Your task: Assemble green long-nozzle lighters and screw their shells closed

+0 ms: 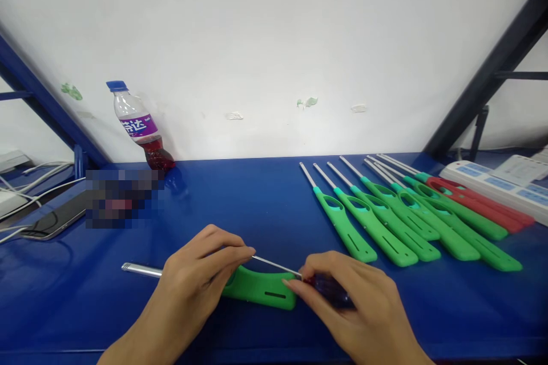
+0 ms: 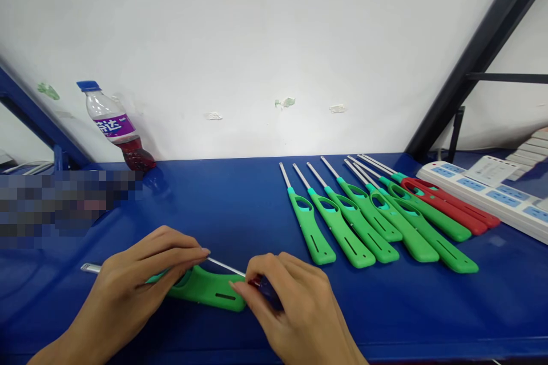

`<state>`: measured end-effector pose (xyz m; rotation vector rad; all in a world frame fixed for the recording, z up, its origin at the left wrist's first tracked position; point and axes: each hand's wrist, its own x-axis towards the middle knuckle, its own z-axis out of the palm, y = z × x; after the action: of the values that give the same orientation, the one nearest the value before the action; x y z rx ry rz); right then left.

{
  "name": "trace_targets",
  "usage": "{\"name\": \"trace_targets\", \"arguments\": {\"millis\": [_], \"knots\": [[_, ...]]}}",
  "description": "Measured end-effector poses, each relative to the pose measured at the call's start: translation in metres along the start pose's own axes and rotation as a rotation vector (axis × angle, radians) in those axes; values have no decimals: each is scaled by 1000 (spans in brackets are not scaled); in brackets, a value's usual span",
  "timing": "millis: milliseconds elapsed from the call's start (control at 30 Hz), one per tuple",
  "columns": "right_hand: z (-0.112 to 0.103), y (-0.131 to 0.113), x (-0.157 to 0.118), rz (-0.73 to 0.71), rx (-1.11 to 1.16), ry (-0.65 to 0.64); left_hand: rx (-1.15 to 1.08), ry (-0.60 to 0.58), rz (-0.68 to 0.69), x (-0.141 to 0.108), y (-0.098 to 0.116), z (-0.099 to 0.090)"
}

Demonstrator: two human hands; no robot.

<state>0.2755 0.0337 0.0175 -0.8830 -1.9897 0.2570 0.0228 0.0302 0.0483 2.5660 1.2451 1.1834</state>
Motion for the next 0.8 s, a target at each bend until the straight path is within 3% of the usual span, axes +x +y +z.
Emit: {"name": "trace_targets", "arguments": {"millis": [167, 400, 600, 800], "knots": [[-4, 2, 2, 17, 45, 70, -19, -51, 25, -3, 3, 3], [-6, -1, -4, -33, 67, 201, -76, 53, 11, -2, 16, 18], [1, -17, 0, -21, 229, 432, -75, 81, 21, -4, 21, 27], [-3, -23, 5, -96, 332, 454, -100, 60, 45, -5, 30, 38]]}}
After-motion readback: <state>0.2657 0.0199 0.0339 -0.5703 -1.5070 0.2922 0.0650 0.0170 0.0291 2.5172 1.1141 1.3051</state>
